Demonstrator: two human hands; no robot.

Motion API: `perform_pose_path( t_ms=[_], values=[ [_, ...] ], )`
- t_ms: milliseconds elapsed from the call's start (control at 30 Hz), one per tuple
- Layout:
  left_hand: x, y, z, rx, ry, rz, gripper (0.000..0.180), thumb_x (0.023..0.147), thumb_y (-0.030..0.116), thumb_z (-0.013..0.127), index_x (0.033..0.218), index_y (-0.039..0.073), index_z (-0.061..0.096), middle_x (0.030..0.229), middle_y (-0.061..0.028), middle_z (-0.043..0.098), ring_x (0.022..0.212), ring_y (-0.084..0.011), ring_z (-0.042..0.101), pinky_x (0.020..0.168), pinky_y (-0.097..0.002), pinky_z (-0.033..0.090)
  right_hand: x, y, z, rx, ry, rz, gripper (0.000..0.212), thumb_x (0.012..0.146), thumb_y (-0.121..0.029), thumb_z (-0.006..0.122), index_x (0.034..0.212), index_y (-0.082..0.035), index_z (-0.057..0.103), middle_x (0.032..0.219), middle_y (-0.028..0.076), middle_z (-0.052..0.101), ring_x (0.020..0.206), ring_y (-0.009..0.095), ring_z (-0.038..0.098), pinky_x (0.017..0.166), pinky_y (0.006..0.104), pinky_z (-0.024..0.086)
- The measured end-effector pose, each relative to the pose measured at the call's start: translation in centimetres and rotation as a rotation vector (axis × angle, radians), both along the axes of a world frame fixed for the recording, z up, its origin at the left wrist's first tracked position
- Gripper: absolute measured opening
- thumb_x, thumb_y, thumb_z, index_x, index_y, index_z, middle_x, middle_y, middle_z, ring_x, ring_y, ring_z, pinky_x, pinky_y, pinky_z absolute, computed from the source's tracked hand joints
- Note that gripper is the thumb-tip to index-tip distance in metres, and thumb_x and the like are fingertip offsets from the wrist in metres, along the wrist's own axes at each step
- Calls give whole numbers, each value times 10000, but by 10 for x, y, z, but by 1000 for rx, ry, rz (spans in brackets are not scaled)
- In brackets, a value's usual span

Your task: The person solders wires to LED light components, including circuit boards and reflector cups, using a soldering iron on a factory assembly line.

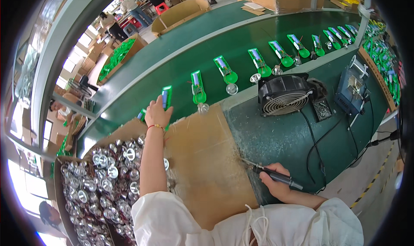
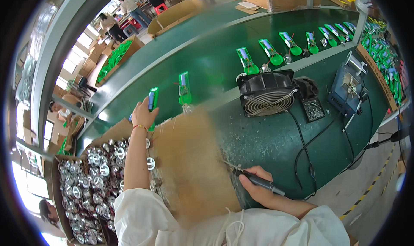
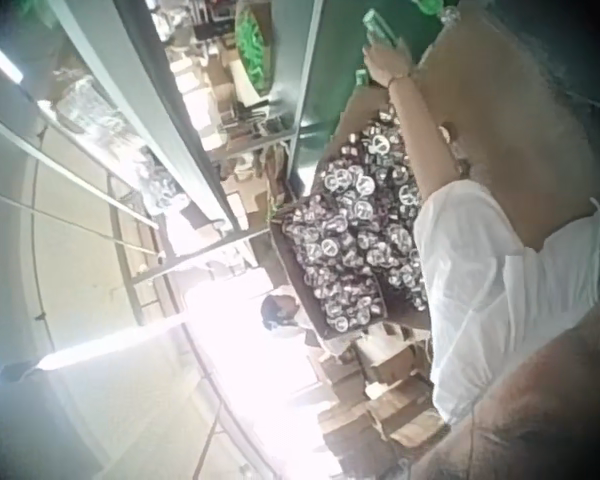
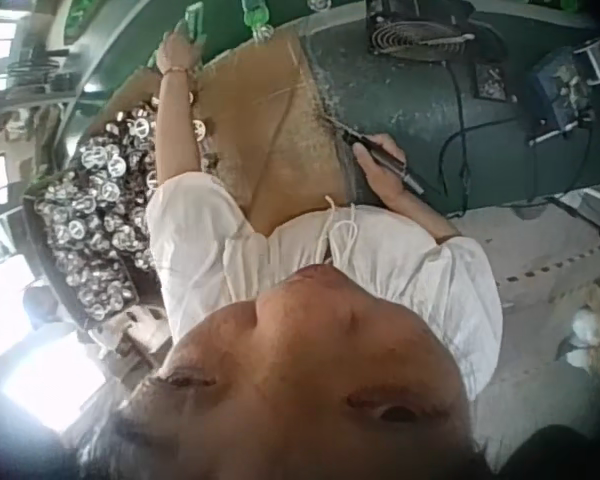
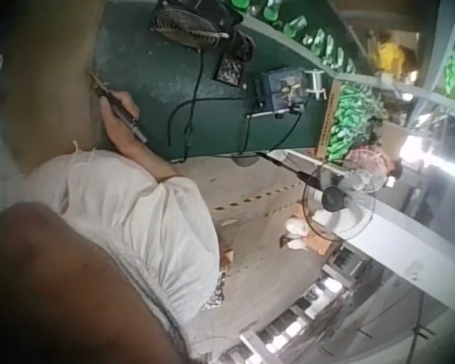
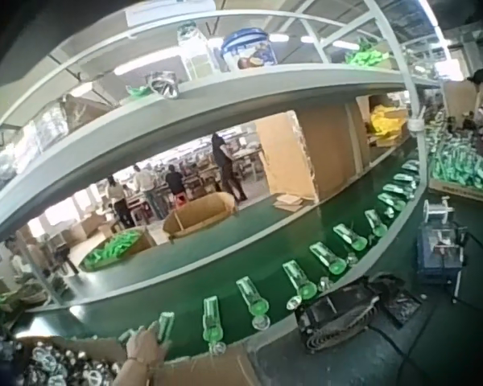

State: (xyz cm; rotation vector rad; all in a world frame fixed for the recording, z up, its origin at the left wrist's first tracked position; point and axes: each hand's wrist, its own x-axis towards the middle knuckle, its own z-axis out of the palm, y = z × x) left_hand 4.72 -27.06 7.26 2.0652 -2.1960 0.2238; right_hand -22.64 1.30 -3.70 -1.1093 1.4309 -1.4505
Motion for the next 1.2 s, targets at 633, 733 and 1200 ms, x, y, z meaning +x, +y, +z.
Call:
perform_pose_path(
  t_ms=[633, 733, 1200],
  values=[
    [22, 357, -55, -138, -97, 322, 533, 691, 305, 672, 1148, 95, 498, 1058, -122, 484, 995, -300, 456, 812, -438, 350, 5, -2, 9, -70, -148, 27, 161, 828, -146, 607, 848, -22, 506, 690, 54, 569, 554, 76, 509, 499, 196, 405],
    [17, 356, -71, -219, -156, 128, 384, 742, 221, 623, 1106, 132, 543, 1058, -77, 504, 1006, -255, 465, 824, -424, 348, 6, 2, 11, -42, -152, 30, 165, 810, -118, 622, 865, 0, 521, 703, 65, 585, 580, 82, 541, 530, 209, 456],
    [25, 352, -52, -397, 342, 261, 295, 628, 153, 693, 871, 74, 546, 894, -84, 523, 866, -289, 502, 764, -400, 374, 5, 1, 14, -33, -86, 5, 152, 826, -136, 600, 869, -15, 520, 702, 56, 573, 569, 73, 509, 526, 193, 417]
  ],
)
